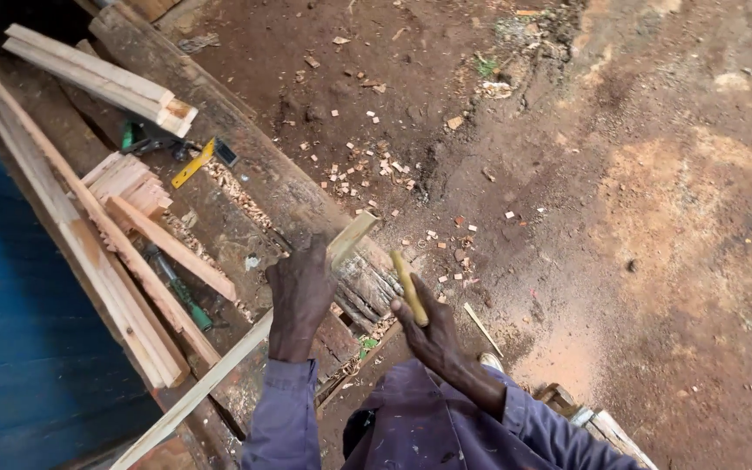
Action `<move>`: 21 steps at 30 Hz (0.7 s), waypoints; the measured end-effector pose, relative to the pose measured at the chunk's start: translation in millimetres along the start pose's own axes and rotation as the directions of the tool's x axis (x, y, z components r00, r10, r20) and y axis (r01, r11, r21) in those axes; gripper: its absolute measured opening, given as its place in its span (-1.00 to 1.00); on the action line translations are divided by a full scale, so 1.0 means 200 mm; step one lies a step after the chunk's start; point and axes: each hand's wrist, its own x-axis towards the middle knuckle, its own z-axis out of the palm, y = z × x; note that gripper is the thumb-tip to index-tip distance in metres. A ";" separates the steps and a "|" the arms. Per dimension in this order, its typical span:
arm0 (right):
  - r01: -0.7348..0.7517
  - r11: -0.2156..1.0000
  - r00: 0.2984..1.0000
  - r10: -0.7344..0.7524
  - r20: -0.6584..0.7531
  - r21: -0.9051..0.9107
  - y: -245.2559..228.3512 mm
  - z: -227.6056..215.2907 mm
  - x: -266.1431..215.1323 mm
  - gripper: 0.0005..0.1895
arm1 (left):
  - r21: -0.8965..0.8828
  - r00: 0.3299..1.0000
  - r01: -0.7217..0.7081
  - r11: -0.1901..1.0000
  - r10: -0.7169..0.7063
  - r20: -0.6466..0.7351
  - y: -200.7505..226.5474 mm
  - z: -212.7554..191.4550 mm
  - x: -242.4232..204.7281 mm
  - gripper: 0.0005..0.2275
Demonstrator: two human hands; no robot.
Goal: The person uses a hand saw to cut through several pieces of thin plywood on the ground of a workshop.
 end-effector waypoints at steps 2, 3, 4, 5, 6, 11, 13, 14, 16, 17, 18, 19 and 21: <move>-0.010 1.000 0.999 0.009 -0.047 -0.028 -0.02 -0.05 0.03 -0.39 | 0.026 1.000 -0.005 1.000 0.006 -0.024 0.03 -0.15 -0.13 -0.71; -0.001 1.000 1.000 0.000 -0.016 -0.025 0.04 -0.08 0.06 -0.39 | 0.023 0.999 0.024 0.999 -0.024 -0.035 -0.04 -0.15 -0.17 -0.71; 0.071 0.993 0.997 -0.073 -0.020 -0.094 0.10 -0.09 0.07 -0.38 | 0.017 0.995 0.062 0.998 -0.061 -0.080 -0.11 -0.16 -0.23 -0.72; 0.143 0.976 0.989 -0.148 -0.019 -0.161 0.16 -0.11 0.09 -0.37 | 0.011 0.987 0.100 0.995 -0.098 -0.126 -0.18 -0.16 -0.29 -0.74; 0.146 0.976 0.989 -0.149 -0.004 -0.162 0.22 -0.10 0.09 -0.37 | 0.005 0.986 0.114 0.994 -0.112 -0.127 -0.11 -0.37 -0.38 -0.74; 0.368 0.855 0.922 -0.284 0.262 -0.365 0.35 -0.02 0.18 -0.22 | 0.086 0.751 0.032 0.996 0.032 -0.659 -0.31 -0.77 -0.84 -0.75; 0.467 0.790 0.868 -0.323 0.377 -0.398 0.53 0.11 0.25 -0.23 | 0.004 0.723 0.040 0.999 -0.026 -0.691 -0.35 -0.86 -1.02 -0.75; 0.557 0.713 0.808 -0.348 0.475 -0.425 0.62 0.18 0.29 -0.13 | -0.077 0.694 0.028 0.997 -0.074 -0.716 -0.38 -0.89 -1.10 -0.72; 0.678 0.652 0.705 -0.446 0.551 -0.341 0.60 0.29 0.32 -0.13 | -0.041 0.652 0.026 0.999 -0.048 -0.757 -0.30 -0.87 -1.13 -0.70; 0.772 0.581 0.598 -0.527 0.604 -0.257 0.59 0.35 0.33 -0.12 | -0.004 0.616 0.013 1.000 -0.011 -0.788 -0.26 -0.86 -1.15 -0.68; 0.782 0.573 0.583 -0.535 0.611 -0.245 0.69 0.41 0.32 -0.12 | -0.005 0.606 0.027 1.000 -0.020 -0.795 -0.22 -0.80 -1.11 -0.68; 0.825 0.523 0.504 -0.512 0.696 -0.213 0.78 0.48 0.32 0.03 | 0.128 0.657 0.286 0.950 -0.097 -0.747 -0.18 -0.74 -1.06 -0.64; 0.870 0.468 0.402 -0.484 0.777 -0.158 0.94 0.54 0.34 0.20 | 0.263 0.671 0.526 0.808 -0.205 -0.713 -0.07 -0.60 -0.94 -0.56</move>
